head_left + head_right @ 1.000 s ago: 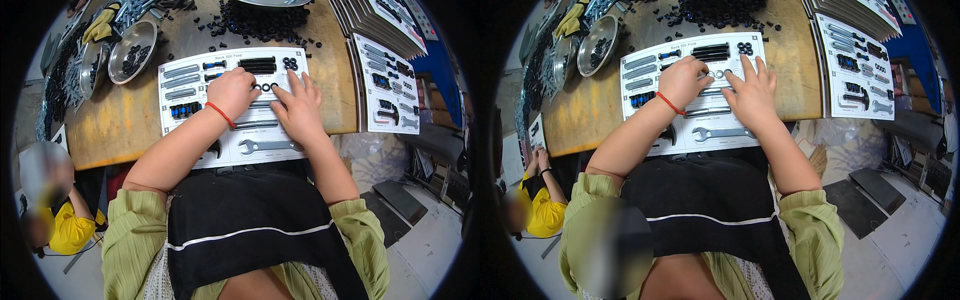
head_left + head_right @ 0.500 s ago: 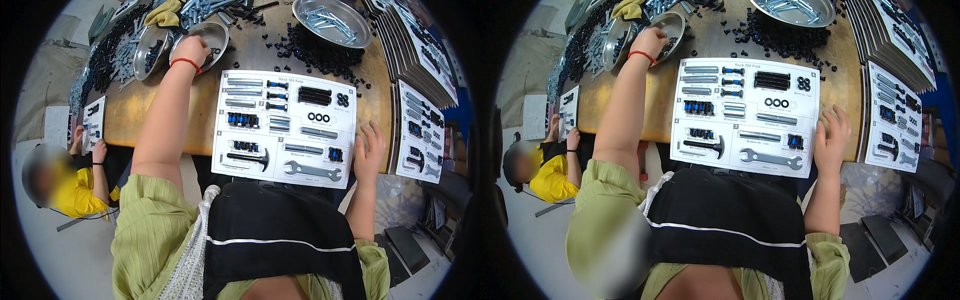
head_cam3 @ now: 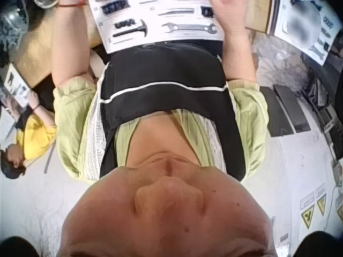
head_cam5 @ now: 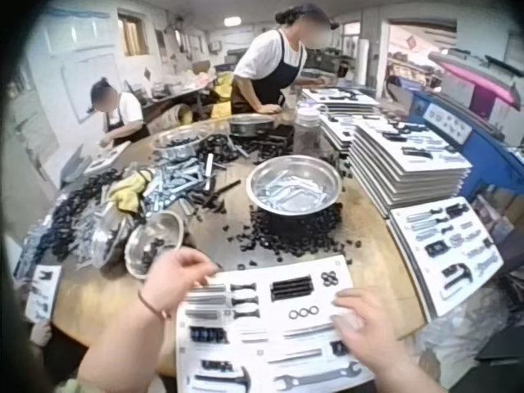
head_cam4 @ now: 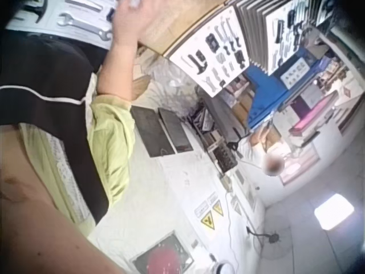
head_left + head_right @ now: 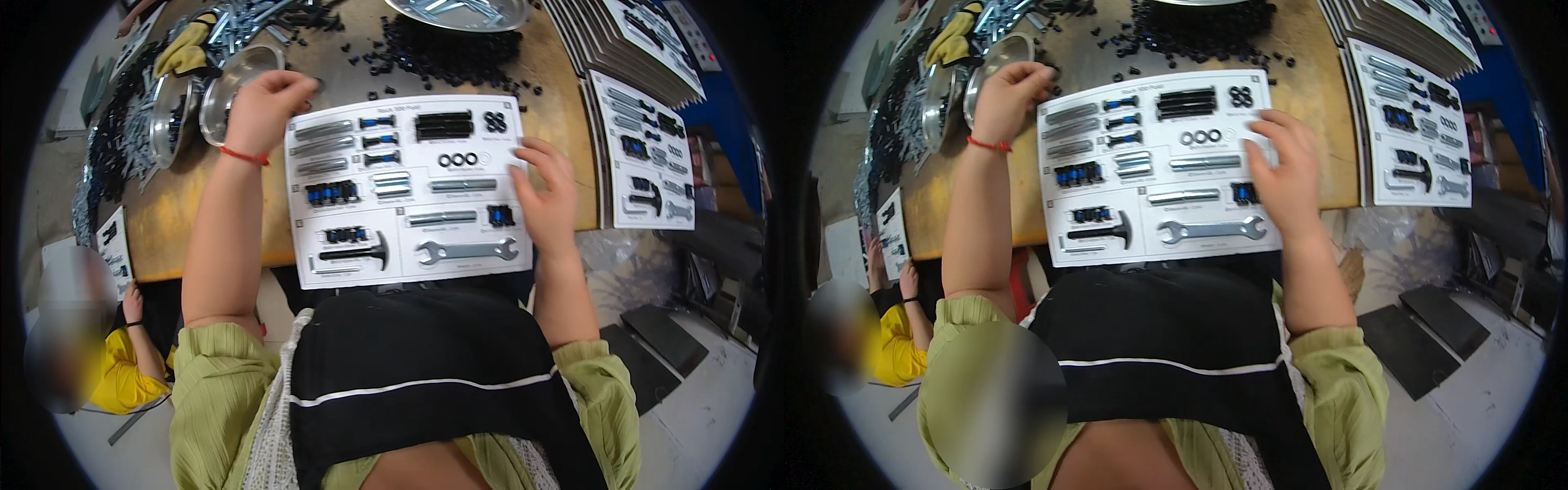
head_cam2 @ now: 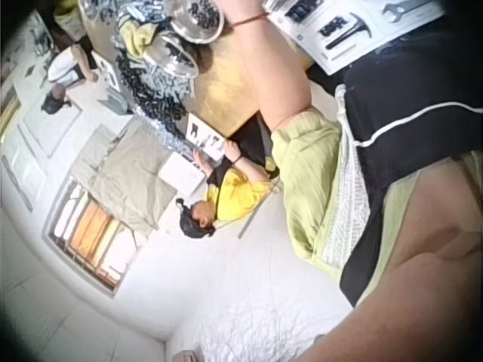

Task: The person picks small hardware parts such as bolts, nuts, and washers from bowls and places them into designated slots on a printed cardboard backing. The person repeatedly completes one backing, stacks it, and begins a new one.

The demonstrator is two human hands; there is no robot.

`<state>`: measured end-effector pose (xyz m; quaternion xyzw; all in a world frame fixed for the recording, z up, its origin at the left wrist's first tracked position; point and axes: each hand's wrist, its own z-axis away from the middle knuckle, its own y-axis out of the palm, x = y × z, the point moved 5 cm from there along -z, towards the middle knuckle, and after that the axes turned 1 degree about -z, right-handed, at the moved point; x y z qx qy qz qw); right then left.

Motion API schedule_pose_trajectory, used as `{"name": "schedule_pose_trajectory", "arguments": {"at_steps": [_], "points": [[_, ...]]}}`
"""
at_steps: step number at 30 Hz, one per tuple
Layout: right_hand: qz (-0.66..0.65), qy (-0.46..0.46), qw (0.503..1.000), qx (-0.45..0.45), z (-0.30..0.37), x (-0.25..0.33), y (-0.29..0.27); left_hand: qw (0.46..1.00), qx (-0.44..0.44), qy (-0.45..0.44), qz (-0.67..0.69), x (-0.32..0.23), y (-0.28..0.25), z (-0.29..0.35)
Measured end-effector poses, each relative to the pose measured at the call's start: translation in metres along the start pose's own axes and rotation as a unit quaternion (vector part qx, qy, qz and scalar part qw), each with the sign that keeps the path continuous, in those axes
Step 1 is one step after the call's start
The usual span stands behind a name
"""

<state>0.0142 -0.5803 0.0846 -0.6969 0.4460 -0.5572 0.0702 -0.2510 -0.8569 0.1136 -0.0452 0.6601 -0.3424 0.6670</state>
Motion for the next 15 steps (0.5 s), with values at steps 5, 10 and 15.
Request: {"name": "schedule_pose_trajectory", "arguments": {"at_steps": [5,10,15], "points": [[-0.120,-0.015,0.988,0.092,-0.012,0.053,0.027,0.960,0.236,-0.043,0.143,-0.042,0.125,0.072],[-0.106,0.006,0.987,0.125,-0.001,0.039,0.034,0.937,0.279,-0.112,0.179,-0.033,0.151,0.094],[0.047,0.065,0.991,0.111,-0.013,-0.021,0.033,0.972,0.204,0.002,0.119,-0.019,0.136,0.091]]}}
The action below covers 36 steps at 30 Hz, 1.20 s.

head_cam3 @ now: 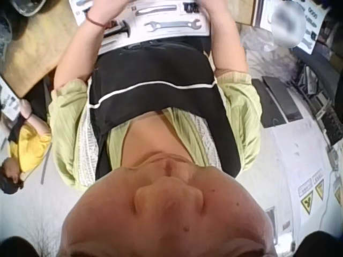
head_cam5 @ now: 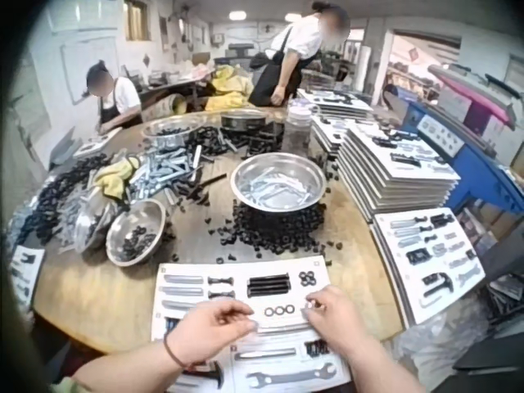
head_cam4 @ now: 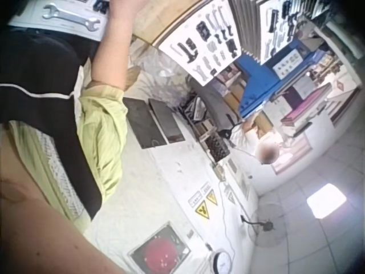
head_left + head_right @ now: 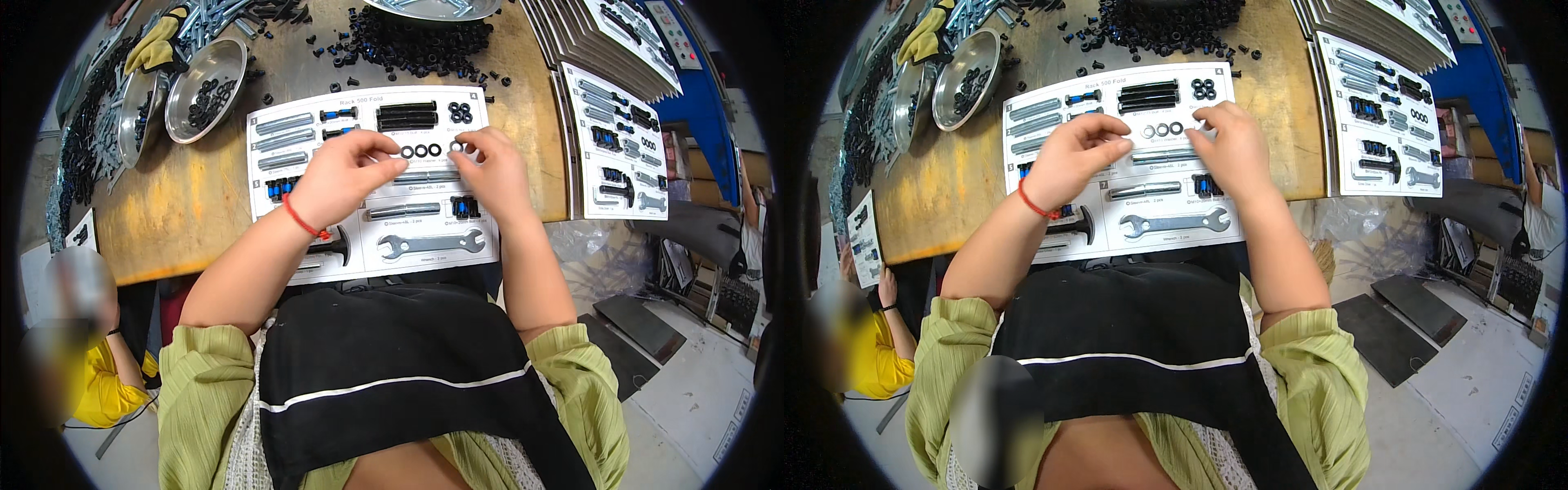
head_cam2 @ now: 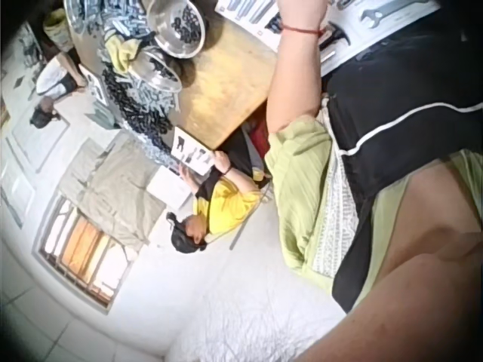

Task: The person picks small hardware parts such as bolts, nuts, and washers from bowls and places them into designated slots on a printed cardboard backing. The person repeatedly completes one backing, stacks it, and begins a new one.

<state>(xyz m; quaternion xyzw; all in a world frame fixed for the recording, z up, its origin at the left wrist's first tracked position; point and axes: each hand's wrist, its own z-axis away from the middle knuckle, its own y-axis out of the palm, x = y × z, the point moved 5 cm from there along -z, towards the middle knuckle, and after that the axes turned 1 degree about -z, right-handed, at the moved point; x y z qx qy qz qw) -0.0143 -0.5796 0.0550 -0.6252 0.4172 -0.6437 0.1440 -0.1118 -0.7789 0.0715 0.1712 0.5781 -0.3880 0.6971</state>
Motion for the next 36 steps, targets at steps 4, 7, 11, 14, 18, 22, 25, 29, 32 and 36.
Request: {"name": "schedule_pose_trajectory", "arguments": {"at_steps": [4,7,11,14,18,22,25,29,32,36], "points": [[0.010,0.041,0.997,0.064,-0.009,-0.018,0.008,0.996,-0.057,0.032,-0.055,0.000,-0.036,0.013],[-0.016,0.065,0.996,0.067,-0.006,-0.032,0.009,0.990,-0.135,0.005,-0.052,0.011,-0.067,0.028],[-0.046,0.057,0.996,0.052,-0.005,-0.033,0.012,0.974,-0.220,0.002,-0.049,0.046,-0.117,0.054],[-0.042,0.063,0.996,0.048,-0.004,-0.028,0.013,0.954,-0.278,-0.023,-0.105,0.061,-0.140,0.074],[-0.073,0.075,0.993,0.046,0.000,-0.031,0.008,0.901,-0.316,-0.026,-0.297,0.066,-0.147,0.100],[-0.029,0.079,0.995,-0.049,0.028,-0.040,-0.018,0.872,-0.253,-0.052,-0.415,0.069,-0.116,0.115],[0.053,0.067,0.995,-0.041,0.060,-0.039,-0.022,0.933,-0.249,-0.032,-0.258,0.072,-0.092,0.121],[-0.004,0.055,0.998,-0.013,0.086,-0.017,-0.007,0.924,-0.247,-0.149,0.250,0.057,-0.101,0.101],[-0.329,0.196,0.923,-0.029,0.078,-0.021,-0.007,0.895,-0.255,-0.193,0.312,0.080,-0.125,0.098],[-0.508,0.274,0.814,-0.057,0.067,-0.021,-0.009,0.903,-0.260,-0.241,0.243,0.079,-0.124,0.093]]}}
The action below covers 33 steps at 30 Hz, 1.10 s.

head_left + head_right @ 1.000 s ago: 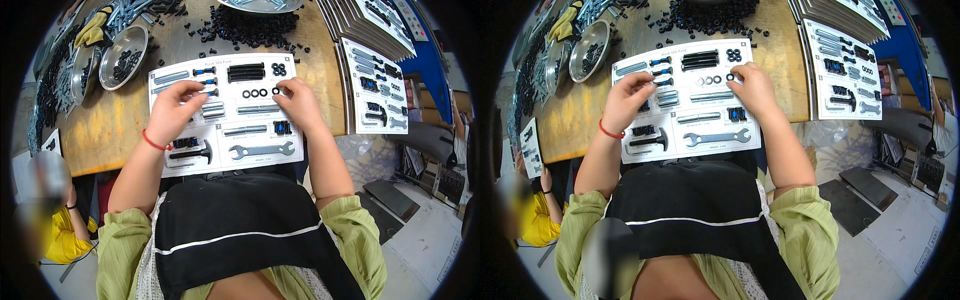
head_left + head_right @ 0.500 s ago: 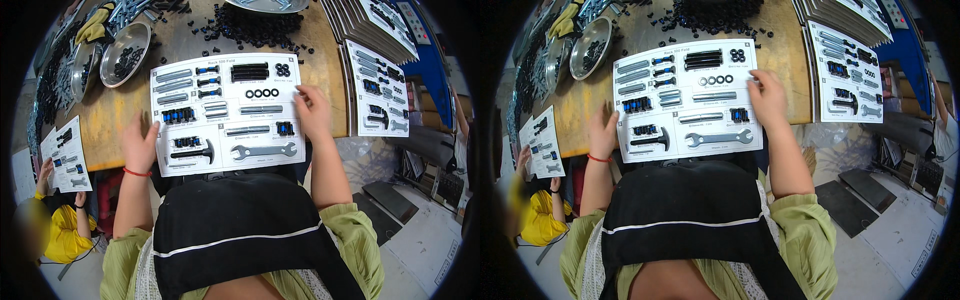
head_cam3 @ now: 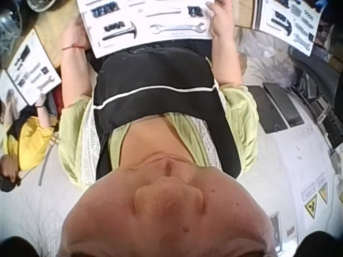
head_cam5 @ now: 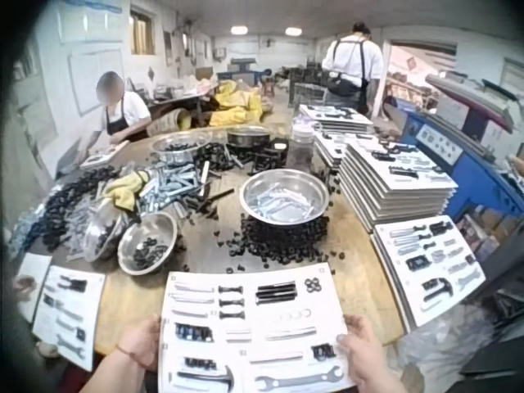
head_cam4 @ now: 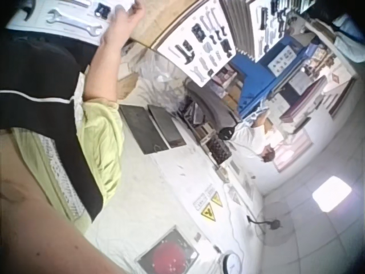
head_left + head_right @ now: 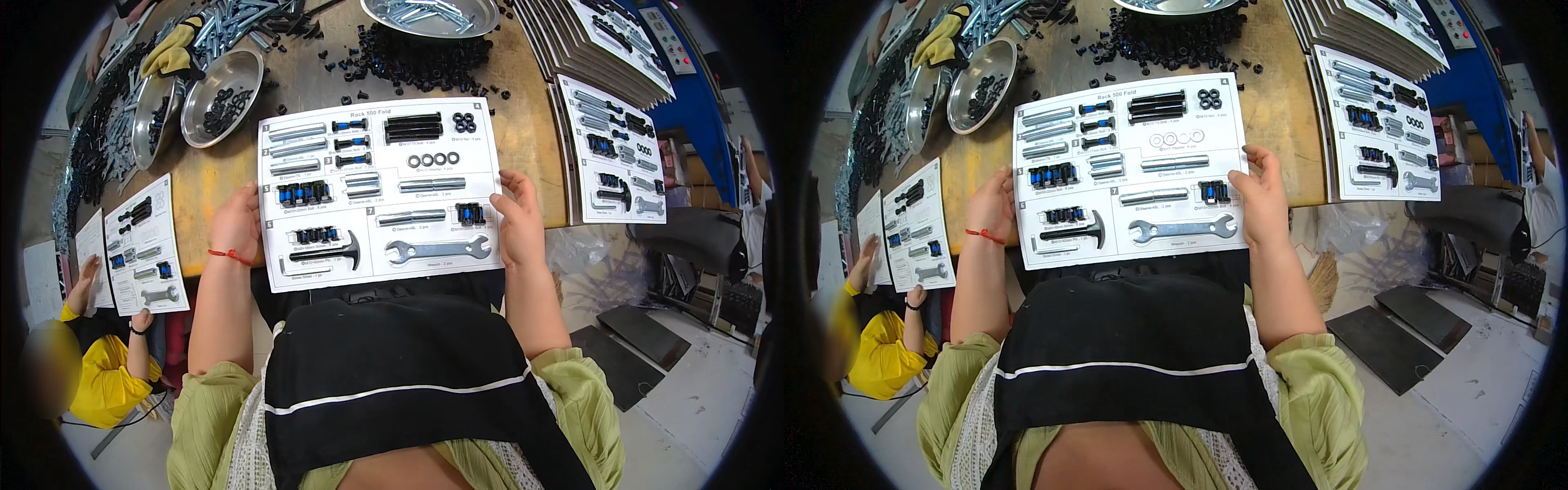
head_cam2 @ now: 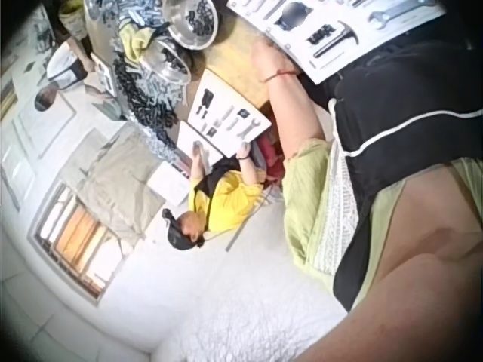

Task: The person picks small hardware parts such as bolts, nuts, and washers from bowls and places them into designated slots on a printed cardboard backing. The person repeatedly completes one backing, stacks it, and begins a new one.

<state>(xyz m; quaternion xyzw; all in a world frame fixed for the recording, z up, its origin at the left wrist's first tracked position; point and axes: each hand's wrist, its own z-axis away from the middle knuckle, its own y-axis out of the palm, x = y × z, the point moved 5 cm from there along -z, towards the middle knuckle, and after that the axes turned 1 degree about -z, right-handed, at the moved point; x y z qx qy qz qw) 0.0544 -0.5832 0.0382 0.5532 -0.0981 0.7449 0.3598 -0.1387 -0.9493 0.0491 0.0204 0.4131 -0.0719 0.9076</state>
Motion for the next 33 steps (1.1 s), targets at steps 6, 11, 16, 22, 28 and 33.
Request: {"name": "schedule_pose_trajectory", "arguments": {"at_steps": [6,11,16,22,28,33], "points": [[-0.029,-0.003,0.999,-0.023,-0.001,0.011,0.005,0.995,-0.012,0.037,0.087,0.018,-0.009,-0.020],[-0.047,-0.040,0.997,-0.037,0.005,0.026,0.004,0.994,0.001,0.042,0.105,0.010,-0.001,-0.002],[-0.042,-0.085,0.994,-0.046,0.019,0.057,-0.006,0.986,0.092,0.051,0.131,-0.022,0.021,0.030],[-0.016,-0.128,0.987,-0.094,0.051,0.083,-0.008,0.964,0.232,0.077,0.105,-0.043,0.019,0.038],[0.039,-0.190,0.964,-0.179,0.070,0.082,0.000,0.927,0.360,0.056,0.090,-0.044,0.013,0.006],[0.020,-0.236,0.945,-0.225,0.072,0.073,0.000,0.905,0.412,0.037,0.099,-0.037,0.018,-0.016]]}}
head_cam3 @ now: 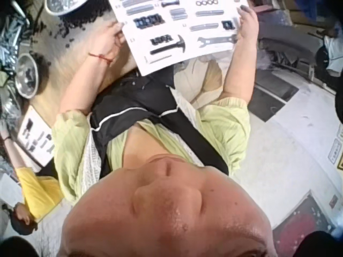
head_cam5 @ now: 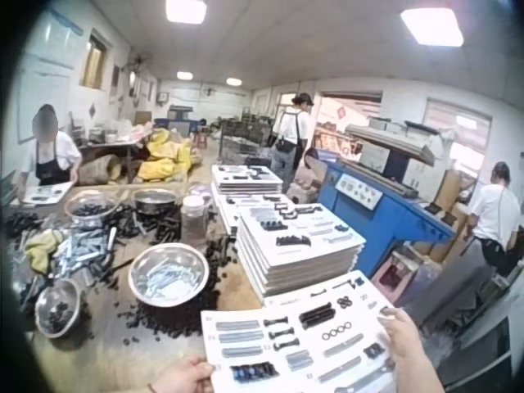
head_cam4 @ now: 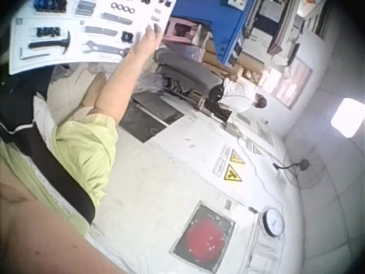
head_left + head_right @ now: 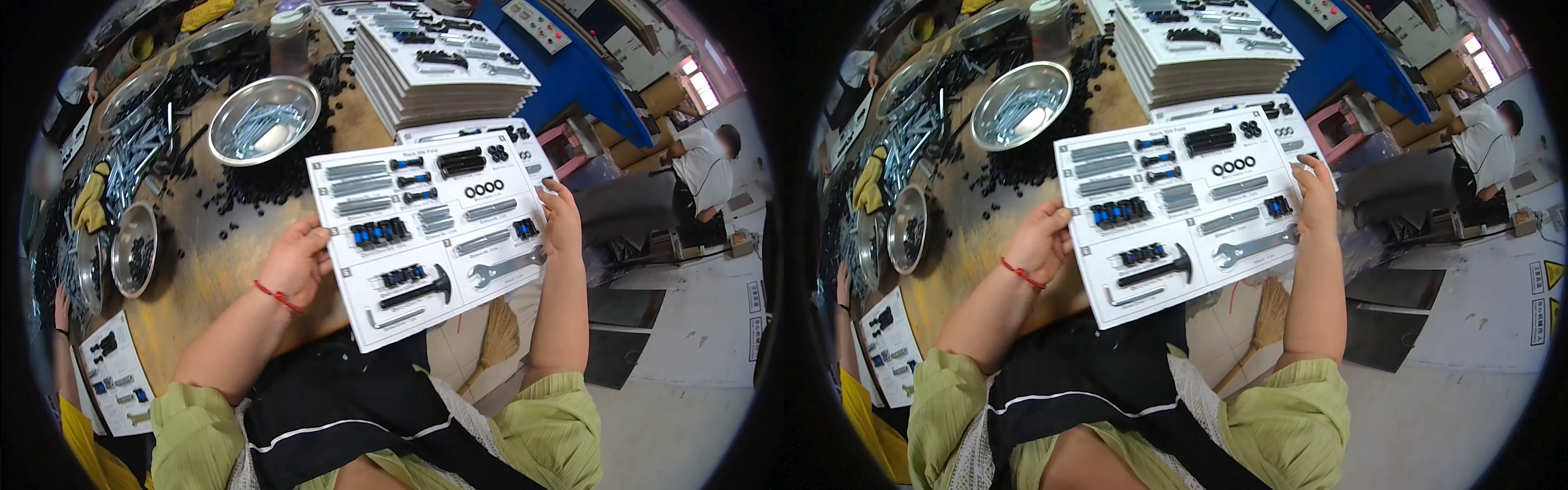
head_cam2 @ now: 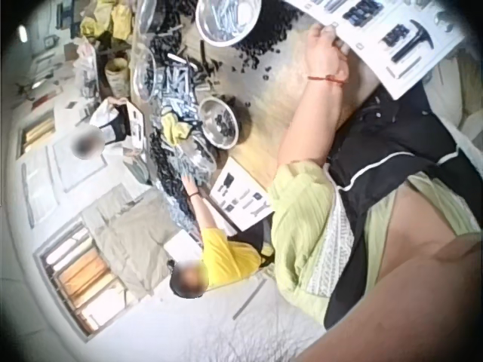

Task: The person picks small hardware parts such as bolts, nuts, and washers from bowls and places them into designated slots on a printed cardboard backing. The person repeatedly completes one backing, stacks it, and begins a new one.

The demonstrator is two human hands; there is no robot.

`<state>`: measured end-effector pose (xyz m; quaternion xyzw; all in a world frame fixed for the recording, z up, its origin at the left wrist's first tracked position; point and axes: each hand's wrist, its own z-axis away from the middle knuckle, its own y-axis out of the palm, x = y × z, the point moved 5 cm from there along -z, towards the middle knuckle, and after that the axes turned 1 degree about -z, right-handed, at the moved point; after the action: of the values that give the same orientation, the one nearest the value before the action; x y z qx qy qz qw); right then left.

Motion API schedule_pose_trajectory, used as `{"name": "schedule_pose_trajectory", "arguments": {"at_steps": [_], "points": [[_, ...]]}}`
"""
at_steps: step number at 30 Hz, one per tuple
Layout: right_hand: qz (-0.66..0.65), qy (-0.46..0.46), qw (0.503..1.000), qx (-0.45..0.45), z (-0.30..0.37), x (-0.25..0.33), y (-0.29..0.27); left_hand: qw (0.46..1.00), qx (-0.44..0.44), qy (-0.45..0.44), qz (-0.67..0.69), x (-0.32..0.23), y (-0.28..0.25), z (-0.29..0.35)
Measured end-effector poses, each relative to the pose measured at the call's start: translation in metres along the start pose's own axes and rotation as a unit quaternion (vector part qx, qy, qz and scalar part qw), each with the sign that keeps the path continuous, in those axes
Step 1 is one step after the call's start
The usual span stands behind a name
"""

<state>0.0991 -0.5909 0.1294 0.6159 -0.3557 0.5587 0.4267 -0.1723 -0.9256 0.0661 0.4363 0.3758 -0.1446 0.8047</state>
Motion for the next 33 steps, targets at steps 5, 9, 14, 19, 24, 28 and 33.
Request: {"name": "schedule_pose_trajectory", "arguments": {"at_steps": [5,9,14,19,24,28,33], "points": [[0.046,-0.029,0.998,-0.031,0.015,0.011,0.008,0.999,0.036,-0.008,0.020,0.015,-0.015,-0.018],[0.024,-0.059,0.997,-0.039,0.010,0.007,0.003,0.999,0.049,0.004,0.014,0.017,-0.014,-0.019],[0.029,-0.092,0.994,-0.058,0.002,0.004,-0.001,0.998,0.068,0.013,0.011,0.022,-0.016,-0.028],[0.049,-0.084,0.994,-0.054,-0.013,-0.012,-0.016,0.998,0.065,0.017,-0.005,0.025,-0.018,-0.028],[0.023,-0.102,0.993,-0.049,-0.014,-0.037,-0.003,0.990,0.049,0.061,-0.116,0.022,-0.038,-0.036],[0.143,-0.101,0.982,-0.070,-0.025,-0.044,-0.029,0.964,0.119,0.082,-0.224,0.019,-0.042,-0.041],[0.263,-0.286,0.919,-0.070,0.032,0.019,0.054,0.922,0.102,0.125,-0.352,-0.030,-0.068,0.014]]}}
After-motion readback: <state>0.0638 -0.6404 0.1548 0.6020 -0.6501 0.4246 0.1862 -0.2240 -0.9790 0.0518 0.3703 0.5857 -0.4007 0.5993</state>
